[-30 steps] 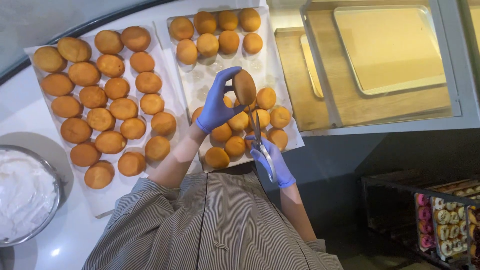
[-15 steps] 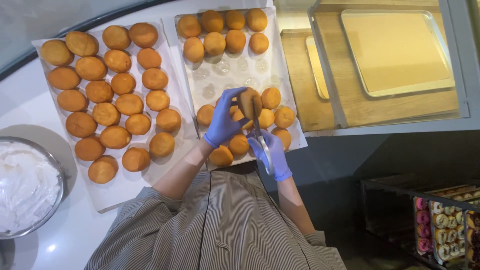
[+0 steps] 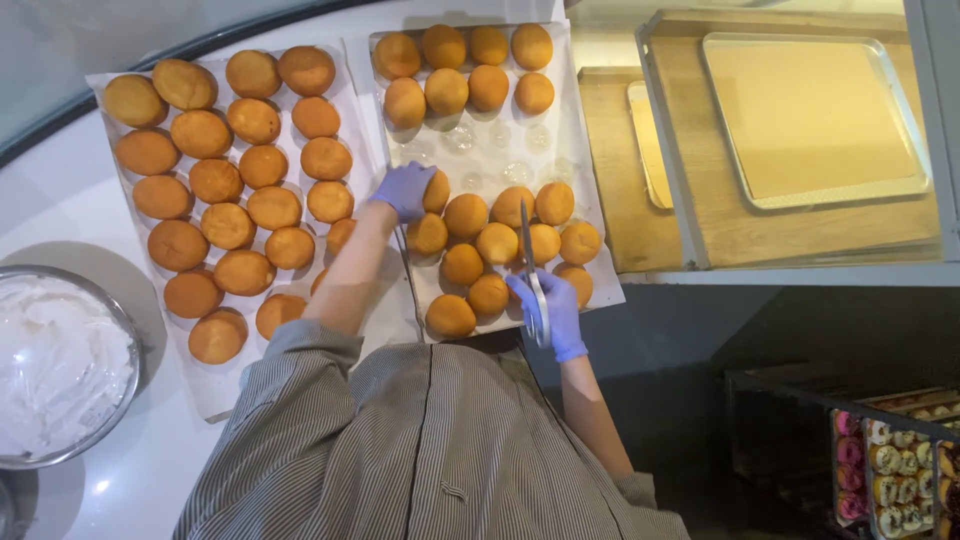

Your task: The person prepares donuts for filling by picking them from a rack and cutting a hole in each.

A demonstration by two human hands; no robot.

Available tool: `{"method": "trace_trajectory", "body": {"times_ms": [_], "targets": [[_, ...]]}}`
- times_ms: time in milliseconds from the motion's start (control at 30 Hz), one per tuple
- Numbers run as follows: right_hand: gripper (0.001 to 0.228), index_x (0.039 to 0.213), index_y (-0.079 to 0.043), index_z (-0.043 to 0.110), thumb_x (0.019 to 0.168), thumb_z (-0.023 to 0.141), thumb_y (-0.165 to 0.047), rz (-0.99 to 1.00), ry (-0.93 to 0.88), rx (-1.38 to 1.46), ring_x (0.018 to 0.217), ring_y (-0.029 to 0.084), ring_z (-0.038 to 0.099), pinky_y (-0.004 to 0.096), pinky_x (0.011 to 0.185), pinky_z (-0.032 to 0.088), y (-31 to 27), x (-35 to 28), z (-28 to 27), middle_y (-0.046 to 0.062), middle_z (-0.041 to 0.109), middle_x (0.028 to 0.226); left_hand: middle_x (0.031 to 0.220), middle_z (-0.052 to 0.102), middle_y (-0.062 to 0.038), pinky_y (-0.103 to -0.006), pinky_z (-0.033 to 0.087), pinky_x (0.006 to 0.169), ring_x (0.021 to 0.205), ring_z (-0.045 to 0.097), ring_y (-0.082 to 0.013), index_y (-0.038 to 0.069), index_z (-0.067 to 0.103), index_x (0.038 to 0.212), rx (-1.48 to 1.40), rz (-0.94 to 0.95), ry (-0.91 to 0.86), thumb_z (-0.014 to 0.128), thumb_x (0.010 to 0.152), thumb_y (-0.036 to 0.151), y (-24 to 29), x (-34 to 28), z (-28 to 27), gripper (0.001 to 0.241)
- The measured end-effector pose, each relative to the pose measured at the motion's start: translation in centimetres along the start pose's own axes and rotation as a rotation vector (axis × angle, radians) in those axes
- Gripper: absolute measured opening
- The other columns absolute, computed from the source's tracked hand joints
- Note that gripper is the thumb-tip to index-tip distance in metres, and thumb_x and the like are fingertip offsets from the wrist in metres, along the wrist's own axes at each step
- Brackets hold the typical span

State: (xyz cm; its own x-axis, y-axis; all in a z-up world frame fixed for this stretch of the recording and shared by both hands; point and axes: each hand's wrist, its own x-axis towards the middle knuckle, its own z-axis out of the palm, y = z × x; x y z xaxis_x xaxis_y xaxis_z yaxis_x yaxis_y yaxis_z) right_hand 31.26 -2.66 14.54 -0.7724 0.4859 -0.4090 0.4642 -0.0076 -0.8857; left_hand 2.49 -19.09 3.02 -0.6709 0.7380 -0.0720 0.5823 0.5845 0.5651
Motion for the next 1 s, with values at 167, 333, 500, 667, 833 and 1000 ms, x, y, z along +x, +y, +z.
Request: {"method": "trace_trajectory", "body": {"times_ms": [167, 333, 500, 667, 833, 1000], "targets": [[0.021, 0.091, -0.004, 0.073, 0.087, 0.081, -0.023, 0.078, 0.0, 0.144, 0.045, 0.003, 0.05, 0.021, 0.041, 0.036, 1.2, -0.5, -0.9, -0.005, 0.056, 0.059, 0.136, 0.059, -0.018, -0.0502, 0.048, 0.102, 0.121, 0.058, -0.0412, 0.008, 0.056, 0.137, 0.052, -0.002, 0.28, 0.08, 0.08, 0.034, -6.2, 7.3, -0.7, 0.067], [0.025, 0.109, -0.003, 0.072, 0.091, 0.076, -0.021, -0.031, -0.035, 0.105, 0.054, 0.0, 0.045, 0.019, 0.047, 0.034, 1.6, -0.6, -0.8, -0.007, 0.054, 0.068, 0.125, 0.059, -0.02, -0.0527, 0.049, 0.087, 0.106, 0.06, -0.0414, 0.01, 0.06, 0.13, 0.369, -0.02, 0.356, 0.077, 0.067, 0.018, -7.1, 11.0, -1.6, 0.065], [0.031, 0.122, -0.003, 0.068, 0.097, 0.068, -0.022, -0.078, -0.158, 0.066, 0.061, 0.0, 0.046, 0.019, 0.054, 0.038, -0.7, -1.9, -1.5, -0.008, 0.052, 0.072, 0.125, 0.058, -0.017, -0.0531, 0.047, 0.092, 0.112, 0.057, -0.0398, 0.012, 0.057, 0.131, 0.264, -0.133, 0.31, 0.08, 0.073, 0.017, -5.4, 7.8, -2.7, 0.062], [0.035, 0.13, -0.003, 0.065, 0.099, 0.066, -0.019, -0.059, -0.288, 0.152, 0.07, 0.003, 0.047, 0.019, 0.062, 0.041, -1.3, -2.2, -1.6, -0.007, 0.051, 0.08, 0.14, 0.053, -0.017, -0.0458, 0.046, 0.111, 0.129, 0.055, -0.0348, 0.004, 0.04, 0.151, -0.531, 0.129, 0.658, 0.092, 0.071, 0.014, 1.7, 1.5, -2.6, 0.096], [0.042, 0.138, -0.002, 0.059, 0.099, 0.067, -0.016, -0.192, -0.462, 0.037, 0.08, 0.004, 0.046, 0.019, 0.072, 0.042, -3.9, -2.7, -1.0, -0.005, 0.049, 0.09, 0.148, 0.049, -0.016, -0.0403, 0.044, 0.123, 0.142, 0.051, -0.0324, 0.006, 0.043, 0.149, -0.743, 0.387, 0.634, 0.096, 0.077, 0.007, 12.6, -4.3, -6.8, 0.089], [0.046, 0.14, -0.002, 0.058, 0.098, 0.068, -0.018, -0.198, -0.458, 0.03, 0.08, 0.005, 0.046, 0.02, 0.073, 0.043, -4.0, -3.2, -1.1, -0.005, 0.05, 0.092, 0.154, 0.05, -0.016, -0.0414, 0.044, 0.124, 0.146, 0.051, -0.0341, 0.006, 0.043, 0.147, -0.676, 0.42, 0.606, 0.093, 0.076, 0.004, 15.2, -6.4, -7.7, 0.087]]}}
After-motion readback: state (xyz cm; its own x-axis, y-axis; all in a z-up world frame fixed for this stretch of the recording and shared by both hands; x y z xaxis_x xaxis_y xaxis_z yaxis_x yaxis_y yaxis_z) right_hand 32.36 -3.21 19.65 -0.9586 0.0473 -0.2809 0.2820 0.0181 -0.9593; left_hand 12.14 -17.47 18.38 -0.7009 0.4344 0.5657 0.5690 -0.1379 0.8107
